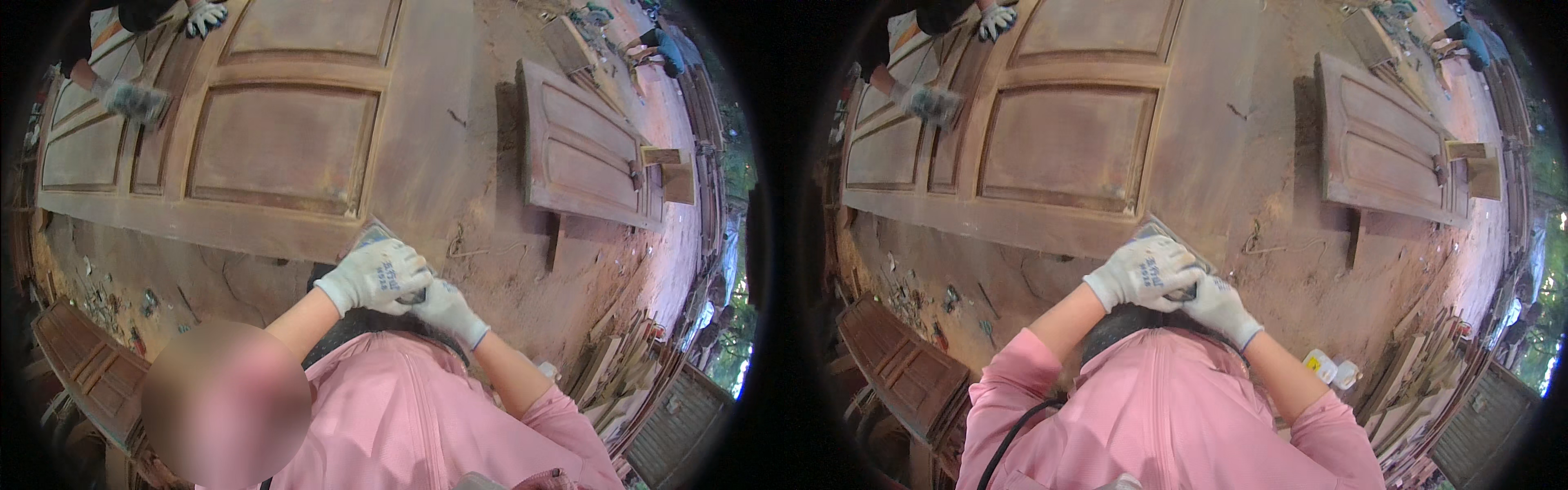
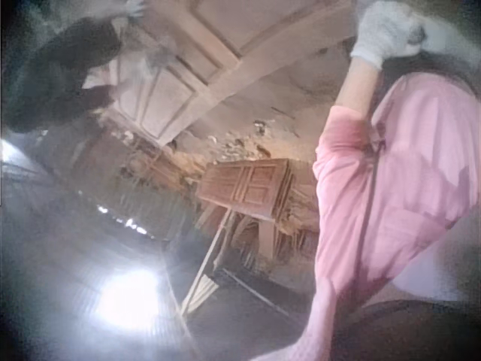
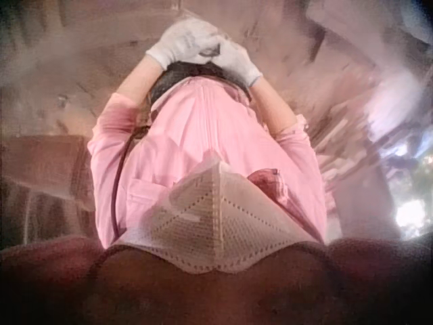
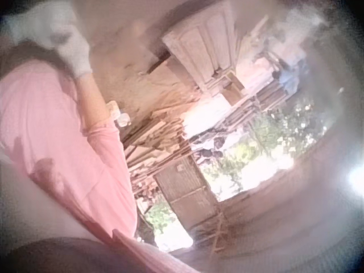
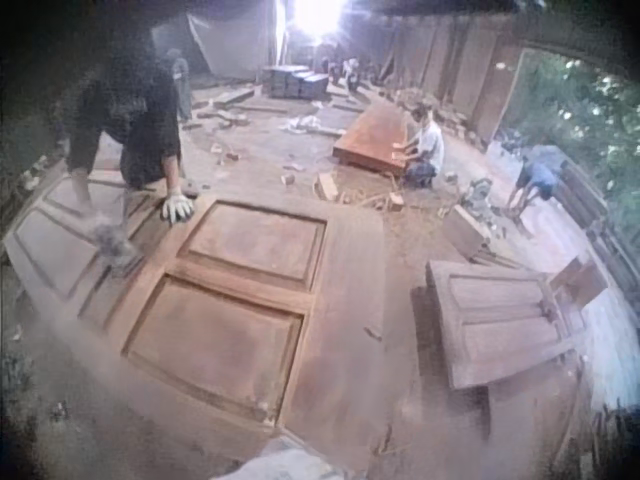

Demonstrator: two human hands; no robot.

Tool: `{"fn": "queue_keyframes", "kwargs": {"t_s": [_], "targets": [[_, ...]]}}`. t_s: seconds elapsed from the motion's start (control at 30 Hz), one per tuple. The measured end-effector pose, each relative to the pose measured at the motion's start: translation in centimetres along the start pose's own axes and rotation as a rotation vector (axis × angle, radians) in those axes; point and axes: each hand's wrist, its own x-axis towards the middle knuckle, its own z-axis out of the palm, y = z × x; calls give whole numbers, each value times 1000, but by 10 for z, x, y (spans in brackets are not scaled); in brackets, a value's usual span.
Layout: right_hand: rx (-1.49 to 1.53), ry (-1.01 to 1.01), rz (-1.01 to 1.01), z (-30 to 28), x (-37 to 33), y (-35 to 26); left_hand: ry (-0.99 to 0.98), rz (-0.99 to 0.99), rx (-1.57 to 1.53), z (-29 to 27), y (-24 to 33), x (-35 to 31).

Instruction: The person applies a dark paste to a wooden door panel using a putty knife, then sands the surface with an electric sander. The person moves around the door to reach different areas and continues sanding until the end of the clip.

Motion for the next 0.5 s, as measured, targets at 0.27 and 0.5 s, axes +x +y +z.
{"fn": "queue_keyframes", "kwargs": {"t_s": [0.27,0.5], "targets": [[116,333,369,-1,54,-31,214,0,102,-41,-63,17],[324,732,49,-72,220,-35,421,-881,96,-3,-120,-60]]}}
